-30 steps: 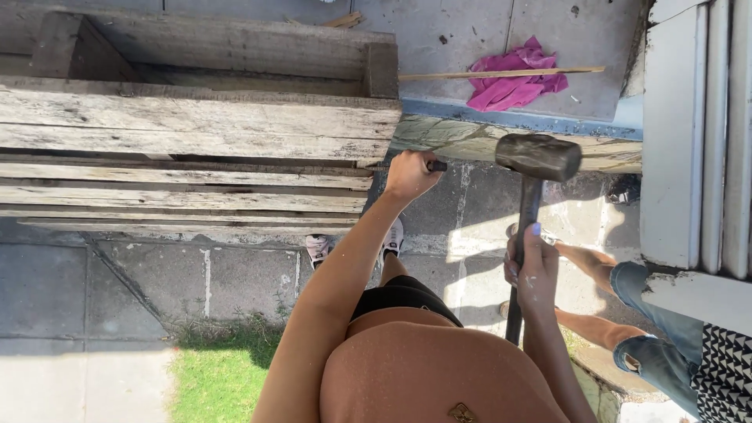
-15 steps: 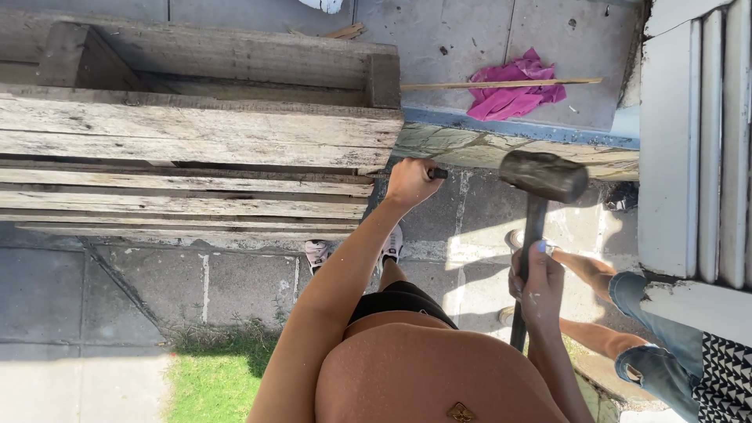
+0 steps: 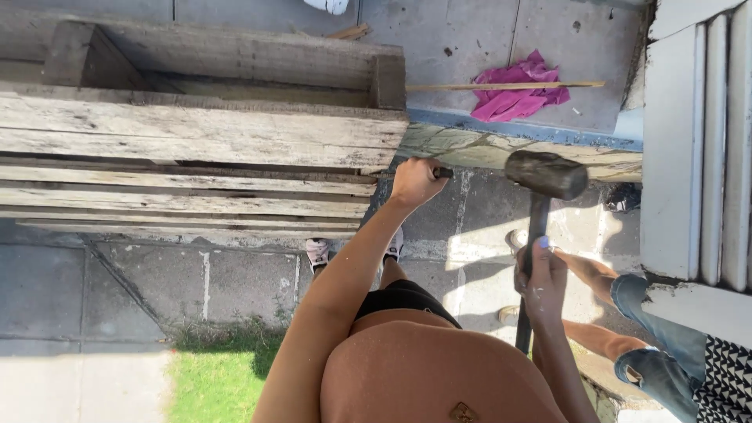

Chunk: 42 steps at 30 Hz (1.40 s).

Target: Dismantling a wooden pallet by knocking out nails using a hammer and a metal rod as a punch.

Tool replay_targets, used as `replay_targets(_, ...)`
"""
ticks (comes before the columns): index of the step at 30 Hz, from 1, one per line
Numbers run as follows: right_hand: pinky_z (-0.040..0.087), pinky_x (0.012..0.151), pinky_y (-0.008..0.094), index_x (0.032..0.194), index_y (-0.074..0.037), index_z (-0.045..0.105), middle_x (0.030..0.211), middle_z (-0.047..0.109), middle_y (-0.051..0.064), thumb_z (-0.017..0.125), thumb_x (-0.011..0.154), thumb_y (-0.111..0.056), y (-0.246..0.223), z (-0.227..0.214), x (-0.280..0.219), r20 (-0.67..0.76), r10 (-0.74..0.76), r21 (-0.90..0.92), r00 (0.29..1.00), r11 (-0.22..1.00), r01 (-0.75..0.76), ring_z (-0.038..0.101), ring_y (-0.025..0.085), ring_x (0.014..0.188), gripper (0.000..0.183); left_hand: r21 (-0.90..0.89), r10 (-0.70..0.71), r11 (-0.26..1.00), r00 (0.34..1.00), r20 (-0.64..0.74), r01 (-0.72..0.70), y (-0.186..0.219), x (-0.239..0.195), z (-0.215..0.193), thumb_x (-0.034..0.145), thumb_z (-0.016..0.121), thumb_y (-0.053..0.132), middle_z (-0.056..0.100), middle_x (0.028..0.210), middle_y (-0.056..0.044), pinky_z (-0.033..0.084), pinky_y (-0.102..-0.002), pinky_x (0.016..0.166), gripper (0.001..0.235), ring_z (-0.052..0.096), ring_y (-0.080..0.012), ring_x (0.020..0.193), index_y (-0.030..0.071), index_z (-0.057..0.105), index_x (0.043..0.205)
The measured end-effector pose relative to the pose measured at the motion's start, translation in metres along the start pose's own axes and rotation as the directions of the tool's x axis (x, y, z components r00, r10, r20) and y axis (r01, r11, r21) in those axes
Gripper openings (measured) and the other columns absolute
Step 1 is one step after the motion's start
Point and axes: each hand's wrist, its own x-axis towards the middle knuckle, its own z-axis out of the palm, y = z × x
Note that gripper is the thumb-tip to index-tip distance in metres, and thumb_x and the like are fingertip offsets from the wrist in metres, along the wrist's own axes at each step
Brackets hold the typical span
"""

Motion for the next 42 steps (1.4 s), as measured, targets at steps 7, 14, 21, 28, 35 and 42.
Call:
replay_targets(7, 0.026, 0.027, 0.025, 0.059, -0.007, 0.050, 0.039, 0.032, 0.001, 0.044, 0.108, -0.057, 0.043, 0.071, 0.026, 0.134, 0.092, 0.091, 0.987, 0.990, -0.104, 0.033, 0.012, 0.028, 0.070, 0.050, -0.017, 0.999, 1.000, -0.026, 0.019, -0.019, 0.006, 0.025, 0.071, 0.075, 0.029, 0.067, 0.056, -0.003, 0.059, -0.042, 0.056, 0.010, 0.073, -0.0303, 0.059, 0.019, 0.074, 0.074)
replay_targets(14, 0.028, 0.027, 0.021, 0.062, -0.006, 0.052, 0.041, 0.032, 0.001, 0.042, 0.112, -0.054, 0.006, 0.010, -0.003, 0.077, 0.018, 0.041, 0.997, 0.999, -0.021, 0.034, 0.011, 0.027, 0.069, -0.002, 0.001, 1.000, 0.999, -0.050, -0.001, -0.012, -0.002, 0.014, 0.072, 0.073, 0.024, 0.064, 0.052, -0.003, 0.057, -0.041, 0.055, 0.010, 0.070, -0.0303, 0.055, 0.017, 0.069, 0.067)
replay_targets(21, 0.027, 0.026, 0.022, 0.059, -0.012, 0.050, 0.038, 0.034, 0.000, 0.037, 0.110, -0.060, 0.049, 0.066, 0.025, 0.040, 0.042, 0.157, 0.998, 0.986, -0.048, 0.035, 0.012, 0.027, 0.071, 0.037, 0.015, 0.999, 1.000, -0.024, -0.014, -0.022, 0.011, 0.030, 0.071, 0.073, 0.023, 0.062, 0.050, -0.001, 0.056, -0.039, 0.053, 0.010, 0.070, -0.0280, 0.053, 0.019, 0.067, 0.065)
replay_targets(28, 0.028, 0.027, 0.025, 0.062, -0.006, 0.051, 0.042, 0.033, 0.003, 0.048, 0.107, -0.059, 0.052, 0.053, 0.029, 0.028, 0.157, 0.111, 0.987, 0.981, -0.159, 0.036, 0.014, 0.029, 0.069, -0.042, 0.001, 0.999, 1.000, -0.030, -0.003, -0.006, -0.002, 0.004, 0.073, 0.073, 0.021, 0.057, 0.047, -0.001, 0.054, -0.039, 0.055, 0.012, 0.066, -0.0301, 0.050, 0.017, 0.066, 0.065)
replay_targets(35, 0.030, 0.031, 0.024, 0.064, -0.011, 0.054, 0.043, 0.040, 0.001, 0.046, 0.108, -0.065, 0.084, 0.003, 0.114, -0.196, 0.128, 0.040, 0.972, 0.992, -0.123, 0.040, 0.013, 0.032, 0.070, 0.004, -0.007, 1.000, 1.000, -0.023, 0.007, -0.012, 0.006, 0.004, 0.073, 0.076, 0.027, 0.058, 0.048, -0.002, 0.052, -0.038, 0.050, 0.012, 0.066, -0.0305, 0.050, 0.018, 0.069, 0.067)
replay_targets(42, 0.051, 0.062, 0.046, 0.081, -0.008, 0.065, 0.061, 0.062, 0.012, 0.053, 0.104, -0.047, 0.137, -0.024, 0.265, -0.523, -0.220, -0.408, 0.823, 0.913, -0.015, 0.068, 0.035, 0.064, 0.047, -0.011, -0.064, 0.998, 0.997, -0.041, 0.064, -0.011, 0.002, 0.006, 0.073, 0.074, 0.024, 0.056, 0.047, -0.003, 0.052, -0.039, 0.052, 0.006, 0.064, -0.0316, 0.050, 0.021, 0.071, 0.068)
